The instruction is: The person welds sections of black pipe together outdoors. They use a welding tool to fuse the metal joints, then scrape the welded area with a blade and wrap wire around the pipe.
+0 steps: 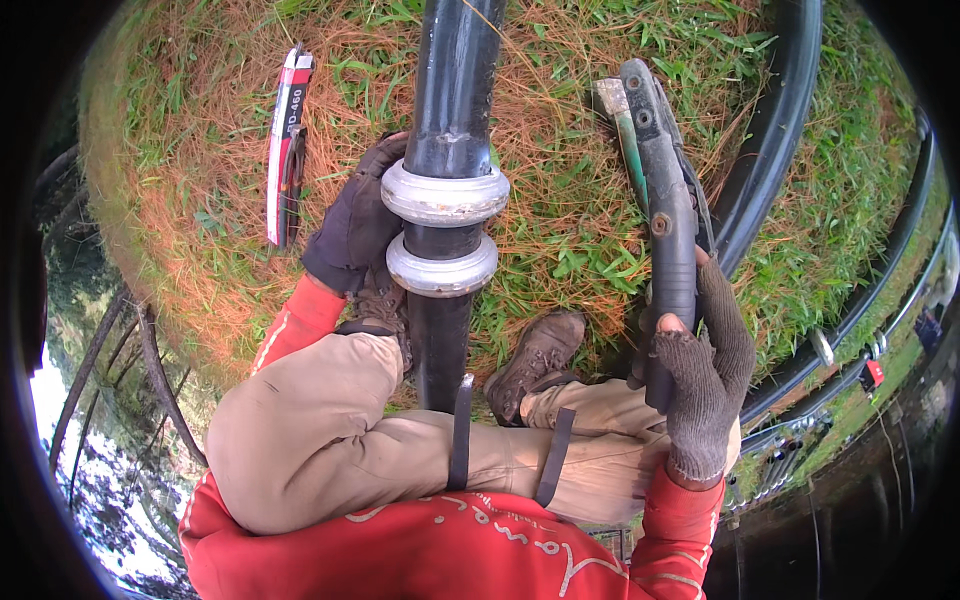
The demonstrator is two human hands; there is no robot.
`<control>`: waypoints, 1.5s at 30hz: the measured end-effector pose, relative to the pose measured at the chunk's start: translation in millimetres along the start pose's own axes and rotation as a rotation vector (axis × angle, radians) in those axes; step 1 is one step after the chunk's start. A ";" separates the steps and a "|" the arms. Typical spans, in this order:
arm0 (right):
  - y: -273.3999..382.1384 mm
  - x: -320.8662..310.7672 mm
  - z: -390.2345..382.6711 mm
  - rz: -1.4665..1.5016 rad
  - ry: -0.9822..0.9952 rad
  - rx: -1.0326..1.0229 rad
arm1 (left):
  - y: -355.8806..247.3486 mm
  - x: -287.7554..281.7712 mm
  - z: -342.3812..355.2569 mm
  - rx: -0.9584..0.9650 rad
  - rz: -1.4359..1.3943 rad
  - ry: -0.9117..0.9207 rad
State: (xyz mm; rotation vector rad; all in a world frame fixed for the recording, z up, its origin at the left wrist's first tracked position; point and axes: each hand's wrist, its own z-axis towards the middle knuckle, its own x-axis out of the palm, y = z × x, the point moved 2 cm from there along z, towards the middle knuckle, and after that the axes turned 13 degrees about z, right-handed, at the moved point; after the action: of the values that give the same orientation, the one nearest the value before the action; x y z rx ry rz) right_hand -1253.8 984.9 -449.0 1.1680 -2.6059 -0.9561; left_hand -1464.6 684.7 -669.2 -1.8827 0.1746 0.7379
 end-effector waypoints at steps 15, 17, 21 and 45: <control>-33.6 -13.7 -14.4 -0.388 -0.020 -0.370 | 2.8 34.6 -25.8 -0.182 -1.271 -0.232; -36.7 -11.5 -10.6 -0.423 -0.021 -0.396 | 2.1 35.7 -23.4 -0.175 -1.252 -0.260; -37.3 -7.6 -11.7 -0.477 0.004 -0.498 | 1.5 35.5 -20.8 -0.148 -1.296 -0.229; 3.3 -8.2 -44.8 -0.058 0.101 -0.046 | 0.5 36.4 -16.8 -0.245 -1.505 -0.390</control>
State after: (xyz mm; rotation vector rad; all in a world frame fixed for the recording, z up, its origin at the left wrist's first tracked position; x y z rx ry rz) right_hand -1234.2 970.1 -410.5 1.2532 -2.4718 -0.9368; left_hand -1428.9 677.5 -685.9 -1.4698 -1.4672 0.0169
